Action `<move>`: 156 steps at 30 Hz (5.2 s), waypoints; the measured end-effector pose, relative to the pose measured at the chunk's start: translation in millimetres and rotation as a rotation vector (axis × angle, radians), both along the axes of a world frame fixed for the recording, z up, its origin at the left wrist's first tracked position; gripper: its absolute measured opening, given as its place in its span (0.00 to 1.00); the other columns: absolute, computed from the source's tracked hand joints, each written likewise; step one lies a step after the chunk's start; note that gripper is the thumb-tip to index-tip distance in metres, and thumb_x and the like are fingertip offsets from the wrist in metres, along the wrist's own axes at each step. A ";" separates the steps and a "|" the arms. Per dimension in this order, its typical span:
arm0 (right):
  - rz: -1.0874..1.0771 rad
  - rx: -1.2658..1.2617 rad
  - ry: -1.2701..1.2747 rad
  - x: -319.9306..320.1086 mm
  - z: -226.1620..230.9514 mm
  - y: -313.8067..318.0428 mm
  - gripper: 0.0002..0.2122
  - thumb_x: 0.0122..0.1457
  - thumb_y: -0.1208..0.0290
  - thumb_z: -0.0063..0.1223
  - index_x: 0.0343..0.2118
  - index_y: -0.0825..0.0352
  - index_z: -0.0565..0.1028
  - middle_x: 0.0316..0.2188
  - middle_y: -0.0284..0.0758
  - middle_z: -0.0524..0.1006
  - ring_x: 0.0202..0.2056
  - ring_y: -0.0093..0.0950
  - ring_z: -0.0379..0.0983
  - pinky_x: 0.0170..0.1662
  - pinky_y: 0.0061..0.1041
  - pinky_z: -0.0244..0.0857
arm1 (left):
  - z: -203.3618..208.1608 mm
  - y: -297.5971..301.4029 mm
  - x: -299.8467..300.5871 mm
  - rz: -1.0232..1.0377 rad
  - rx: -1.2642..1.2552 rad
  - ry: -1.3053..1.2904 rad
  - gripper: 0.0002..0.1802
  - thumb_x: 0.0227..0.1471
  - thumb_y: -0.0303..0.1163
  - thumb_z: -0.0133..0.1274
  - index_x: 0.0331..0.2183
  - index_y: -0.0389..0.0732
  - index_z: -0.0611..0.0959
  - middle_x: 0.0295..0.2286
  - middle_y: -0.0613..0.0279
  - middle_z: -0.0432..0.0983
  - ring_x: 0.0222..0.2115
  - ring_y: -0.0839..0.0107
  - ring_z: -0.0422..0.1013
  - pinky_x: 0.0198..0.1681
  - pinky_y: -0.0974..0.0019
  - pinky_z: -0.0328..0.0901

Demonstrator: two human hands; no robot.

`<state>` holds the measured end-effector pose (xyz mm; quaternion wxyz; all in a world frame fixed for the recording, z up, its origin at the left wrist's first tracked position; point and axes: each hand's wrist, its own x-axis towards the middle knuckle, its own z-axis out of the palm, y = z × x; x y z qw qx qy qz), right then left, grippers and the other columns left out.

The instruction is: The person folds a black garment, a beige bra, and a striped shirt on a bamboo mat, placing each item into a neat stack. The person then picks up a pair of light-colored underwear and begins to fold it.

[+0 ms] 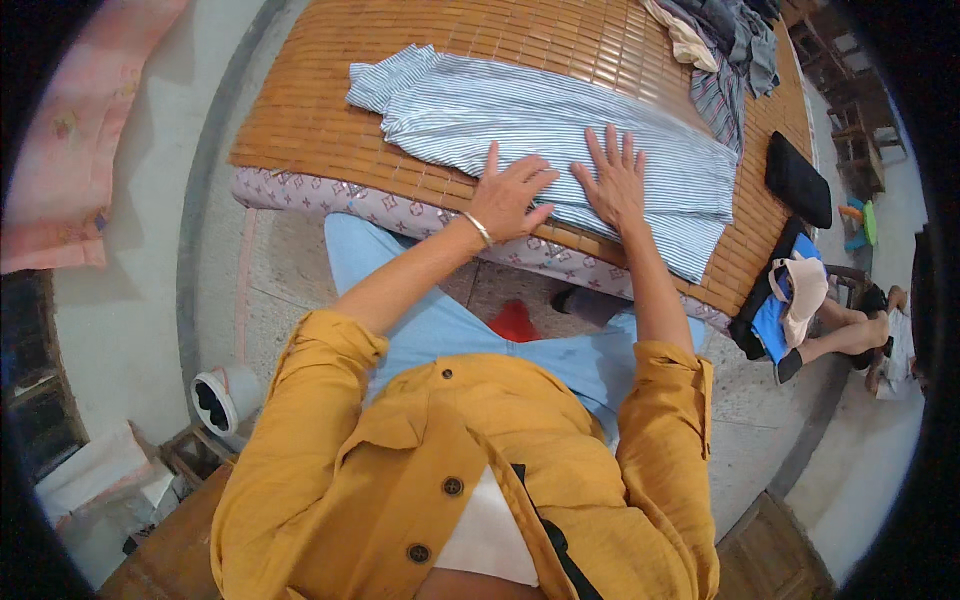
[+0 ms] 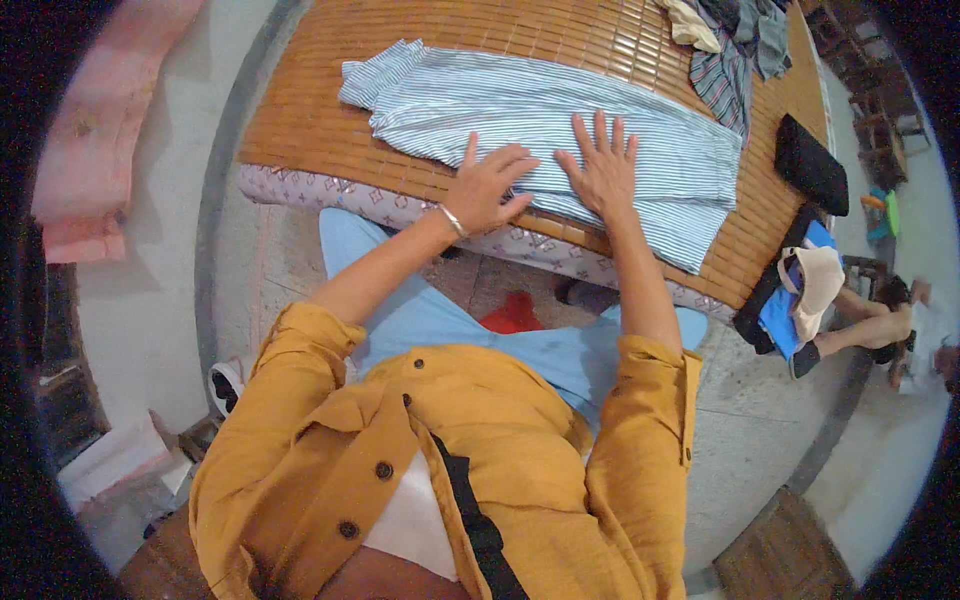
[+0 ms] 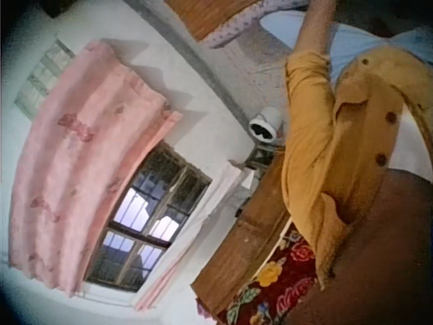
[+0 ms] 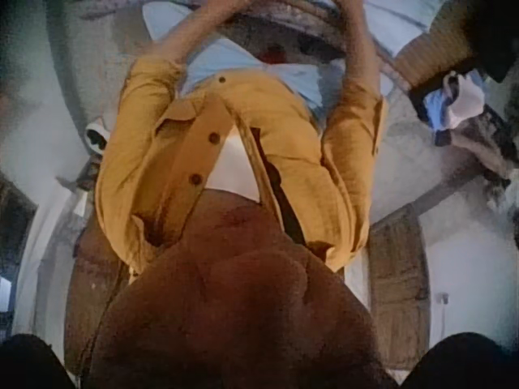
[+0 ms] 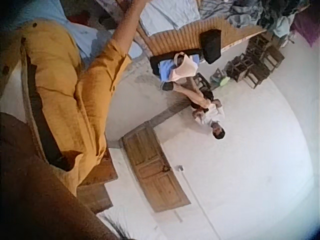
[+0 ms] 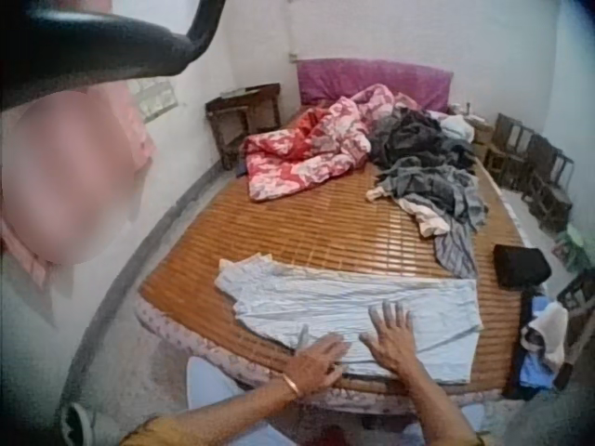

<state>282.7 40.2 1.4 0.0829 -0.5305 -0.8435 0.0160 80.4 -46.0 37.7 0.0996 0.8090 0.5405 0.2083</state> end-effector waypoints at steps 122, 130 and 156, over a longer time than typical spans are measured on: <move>-0.209 -1.287 2.559 -98.2 -43.9 -40.3 0.32 0.60 0.46 0.27 0.59 0.68 0.52 0.58 0.44 0.55 0.57 0.41 0.52 0.59 0.38 0.45 | 6.7 13.3 7.5 0.076 -0.282 -0.204 0.37 0.56 0.58 0.28 0.59 0.44 0.57 0.59 0.47 0.43 0.60 0.44 0.32 0.56 0.35 0.25; -0.200 -1.332 2.517 -112.7 -36.9 -55.9 0.33 0.60 0.44 0.27 0.58 0.68 0.53 0.57 0.44 0.57 0.56 0.41 0.54 0.59 0.38 0.48 | -2.4 -27.4 3.4 0.207 -0.202 -0.296 0.44 0.53 0.64 0.26 0.59 0.40 0.53 0.58 0.37 0.40 0.60 0.42 0.31 0.56 0.38 0.22; -0.409 -1.165 1.725 -20.2 33.2 34.8 0.25 0.47 0.68 0.61 0.44 0.81 0.67 0.40 0.47 0.73 0.37 0.36 0.74 0.39 0.29 0.71 | -11.4 -23.6 27.1 0.243 -0.302 0.118 0.44 0.46 0.65 0.40 0.60 0.57 0.52 0.61 0.49 0.29 0.58 0.34 0.25 0.47 0.21 0.26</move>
